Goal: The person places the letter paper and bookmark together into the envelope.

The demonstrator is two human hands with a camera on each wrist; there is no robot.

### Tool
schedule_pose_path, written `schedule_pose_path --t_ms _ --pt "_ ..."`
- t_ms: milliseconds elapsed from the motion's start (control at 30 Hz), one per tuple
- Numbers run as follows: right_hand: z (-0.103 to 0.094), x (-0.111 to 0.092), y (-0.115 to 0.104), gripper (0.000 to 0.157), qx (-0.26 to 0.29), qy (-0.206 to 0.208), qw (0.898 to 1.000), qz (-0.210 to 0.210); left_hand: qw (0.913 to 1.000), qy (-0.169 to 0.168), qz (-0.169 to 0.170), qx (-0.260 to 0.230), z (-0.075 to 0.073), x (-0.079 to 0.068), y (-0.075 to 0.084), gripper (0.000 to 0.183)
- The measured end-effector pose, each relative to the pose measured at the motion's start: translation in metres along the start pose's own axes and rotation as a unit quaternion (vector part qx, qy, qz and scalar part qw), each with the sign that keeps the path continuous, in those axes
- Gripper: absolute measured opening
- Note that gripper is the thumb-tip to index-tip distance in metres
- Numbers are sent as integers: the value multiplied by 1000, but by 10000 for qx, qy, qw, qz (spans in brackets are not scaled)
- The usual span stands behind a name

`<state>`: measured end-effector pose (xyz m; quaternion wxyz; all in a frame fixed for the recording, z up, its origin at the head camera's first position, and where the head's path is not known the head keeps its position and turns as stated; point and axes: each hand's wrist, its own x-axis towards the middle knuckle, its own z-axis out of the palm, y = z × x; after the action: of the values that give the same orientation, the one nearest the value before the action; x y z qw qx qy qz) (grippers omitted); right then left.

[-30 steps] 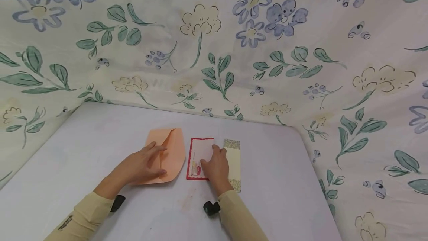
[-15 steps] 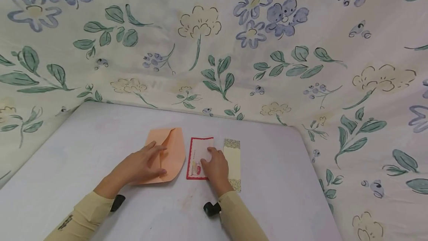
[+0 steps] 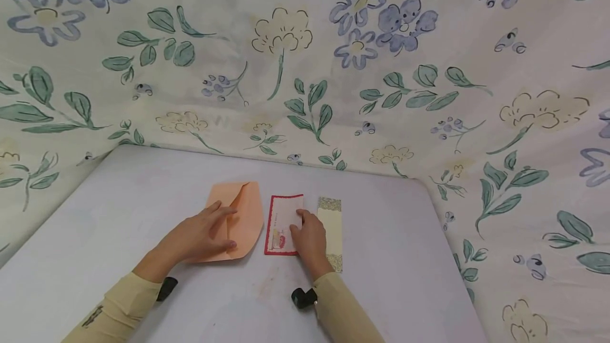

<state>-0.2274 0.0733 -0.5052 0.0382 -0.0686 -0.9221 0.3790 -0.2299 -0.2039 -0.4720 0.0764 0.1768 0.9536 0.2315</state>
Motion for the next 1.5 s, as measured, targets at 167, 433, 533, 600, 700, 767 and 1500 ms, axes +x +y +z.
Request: schedule_pose_path --t_ms 167,433,533,600,700,767,1500 --pt "0 1 4 36 197 28 9998 -16 10000 -8 7 17 1 0 0 81" --pt "1 2 10 34 419 76 9991 78 10000 -23 -11 23 1 0 0 82" --pt "0 2 10 35 514 91 9986 99 10000 -6 1 34 2 -1 0 82" --pt "0 1 10 35 535 126 9984 93 10000 11 25 56 2 -1 1 82" --pt "0 1 8 36 534 187 9984 75 9999 45 54 75 2 -1 1 82" --pt "0 1 8 36 521 226 9984 32 9999 49 73 91 2 -1 1 82" --pt "-2 0 9 34 810 388 9959 -46 9998 11 63 168 3 -1 0 81"
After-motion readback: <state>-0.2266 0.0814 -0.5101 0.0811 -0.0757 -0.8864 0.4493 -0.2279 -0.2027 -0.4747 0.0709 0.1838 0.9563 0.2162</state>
